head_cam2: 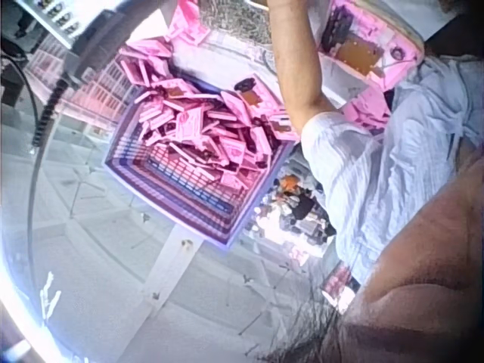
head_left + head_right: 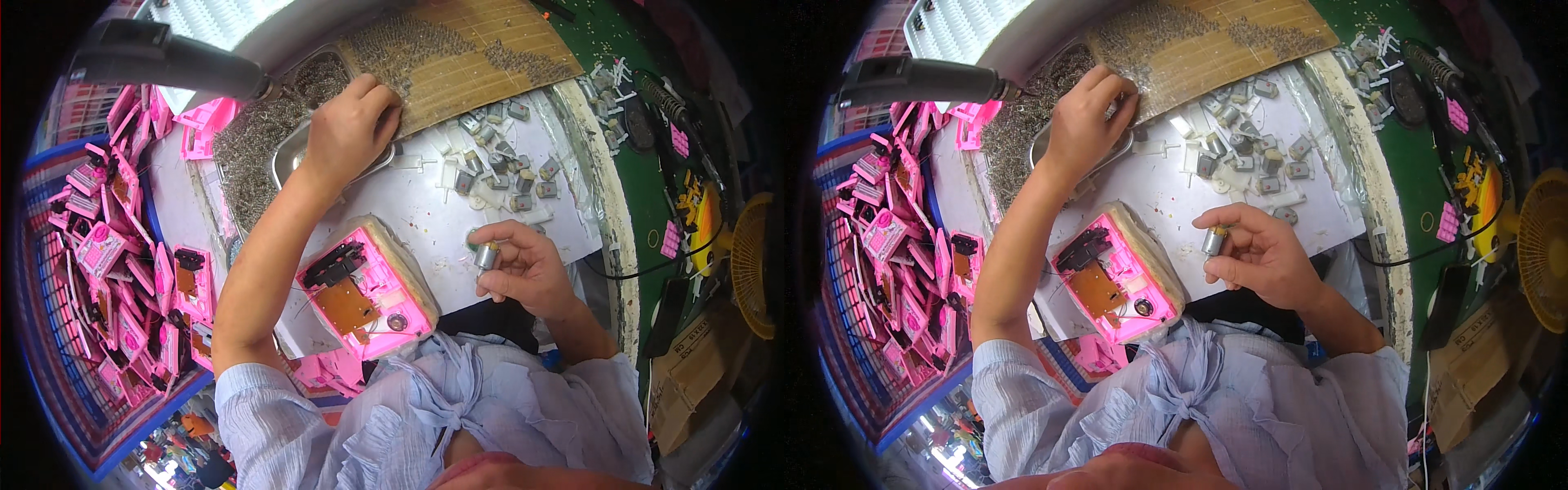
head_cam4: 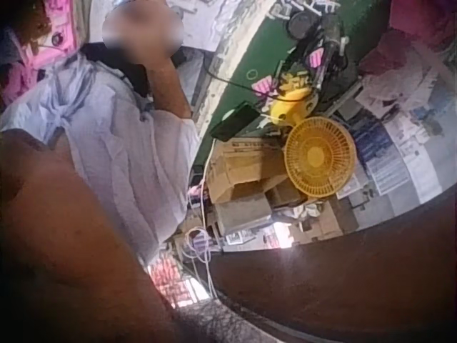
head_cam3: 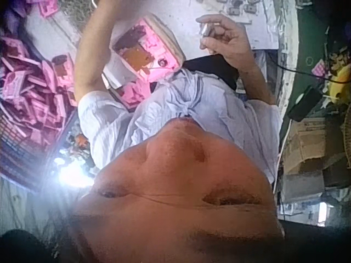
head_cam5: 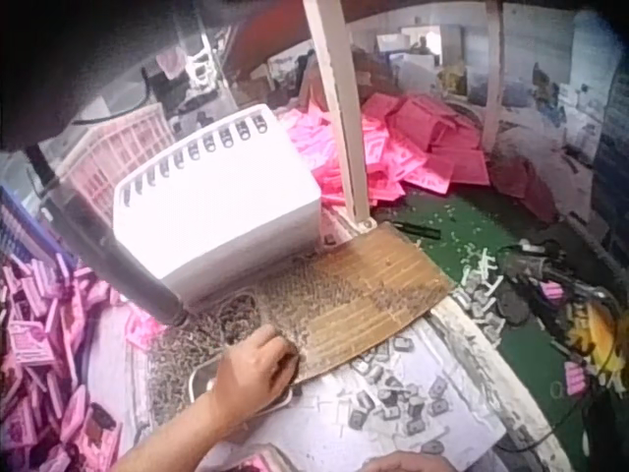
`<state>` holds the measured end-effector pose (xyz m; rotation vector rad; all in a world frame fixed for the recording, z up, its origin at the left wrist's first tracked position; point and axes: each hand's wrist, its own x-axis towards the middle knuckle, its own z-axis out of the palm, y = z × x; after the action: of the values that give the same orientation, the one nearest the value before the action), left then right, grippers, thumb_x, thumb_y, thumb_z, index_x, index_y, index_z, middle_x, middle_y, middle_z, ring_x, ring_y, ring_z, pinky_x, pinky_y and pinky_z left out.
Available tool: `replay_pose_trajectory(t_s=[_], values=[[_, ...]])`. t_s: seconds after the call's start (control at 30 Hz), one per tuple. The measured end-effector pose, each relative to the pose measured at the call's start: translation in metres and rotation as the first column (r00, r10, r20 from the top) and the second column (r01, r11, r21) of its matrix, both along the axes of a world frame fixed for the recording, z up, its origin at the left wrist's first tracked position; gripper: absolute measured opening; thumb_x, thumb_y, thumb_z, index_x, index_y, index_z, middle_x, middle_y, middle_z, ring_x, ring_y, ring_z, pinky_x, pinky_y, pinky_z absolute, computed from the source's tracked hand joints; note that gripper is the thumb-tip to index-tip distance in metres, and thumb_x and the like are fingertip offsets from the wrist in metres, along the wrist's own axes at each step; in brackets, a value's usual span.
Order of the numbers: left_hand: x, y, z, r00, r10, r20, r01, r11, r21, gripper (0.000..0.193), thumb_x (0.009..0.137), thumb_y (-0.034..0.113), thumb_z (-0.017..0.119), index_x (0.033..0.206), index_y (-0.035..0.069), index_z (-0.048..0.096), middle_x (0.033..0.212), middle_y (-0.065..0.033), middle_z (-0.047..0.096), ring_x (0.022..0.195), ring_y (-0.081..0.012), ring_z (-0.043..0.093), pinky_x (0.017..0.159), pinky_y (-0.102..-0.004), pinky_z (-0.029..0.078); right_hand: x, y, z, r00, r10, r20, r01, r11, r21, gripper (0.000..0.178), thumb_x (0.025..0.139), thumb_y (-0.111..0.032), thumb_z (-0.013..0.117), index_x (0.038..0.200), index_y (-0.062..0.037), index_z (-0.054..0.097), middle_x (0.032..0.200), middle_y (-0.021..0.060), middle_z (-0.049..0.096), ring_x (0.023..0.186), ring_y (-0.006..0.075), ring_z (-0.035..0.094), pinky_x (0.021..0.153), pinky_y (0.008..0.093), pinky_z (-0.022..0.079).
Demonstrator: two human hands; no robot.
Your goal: Assembling the internal components of a pink electronic device, including soldering wires and using an electric screwdriver to secure the casing.
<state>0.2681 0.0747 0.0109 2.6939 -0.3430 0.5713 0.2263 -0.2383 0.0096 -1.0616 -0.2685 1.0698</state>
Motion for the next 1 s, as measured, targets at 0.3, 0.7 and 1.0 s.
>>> replay_pose_trajectory(t_s=[0.3, 0.7, 1.0], values=[[-0.016, 0.017, -0.001, 0.993, 0.087, -0.078, -0.098, 0.984, -0.149, 0.011, 0.087, 0.011, 0.076, 0.093, 0.005, 0.070, 0.088, -0.0083, 0.065, 0.070, -0.0255, 0.066, 0.062, -0.0355, 0.054, 0.001, -0.001, 0.000, 1.000, -0.011, 0.019, 0.011, 1.000, -0.006, 0.047, 0.091, 0.006, 0.068, 0.136, 0.0012, 0.055, 0.084, 0.0061, 0.070, 0.068, 0.0046, 0.058, 0.062, 0.0190, 0.045], [-0.003, 0.005, 0.003, 0.964, 0.167, -0.208, -0.192, 0.976, -0.106, 0.016, 0.083, 0.017, 0.077, 0.089, 0.004, 0.069, 0.085, -0.0110, 0.067, 0.076, -0.0291, 0.067, 0.070, -0.0406, 0.054, -0.001, 0.005, -0.001, 1.000, -0.007, 0.018, 0.007, 1.000, -0.005, 0.048, 0.091, 0.006, 0.069, 0.137, 0.0018, 0.055, 0.086, 0.0067, 0.070, 0.070, 0.0047, 0.058, 0.063, 0.0189, 0.045], [0.011, 0.002, 0.003, 0.938, 0.263, -0.228, -0.241, 0.963, 0.119, 0.022, 0.084, 0.022, 0.077, 0.087, 0.002, 0.070, 0.083, -0.0149, 0.070, 0.077, -0.0338, 0.069, 0.072, -0.0436, 0.055, 0.001, 0.004, 0.003, 1.000, -0.013, 0.012, 0.013, 1.000, -0.019, 0.048, 0.092, 0.004, 0.069, 0.137, 0.0011, 0.054, 0.086, 0.0062, 0.070, 0.069, 0.0045, 0.058, 0.062, 0.0185, 0.045]])
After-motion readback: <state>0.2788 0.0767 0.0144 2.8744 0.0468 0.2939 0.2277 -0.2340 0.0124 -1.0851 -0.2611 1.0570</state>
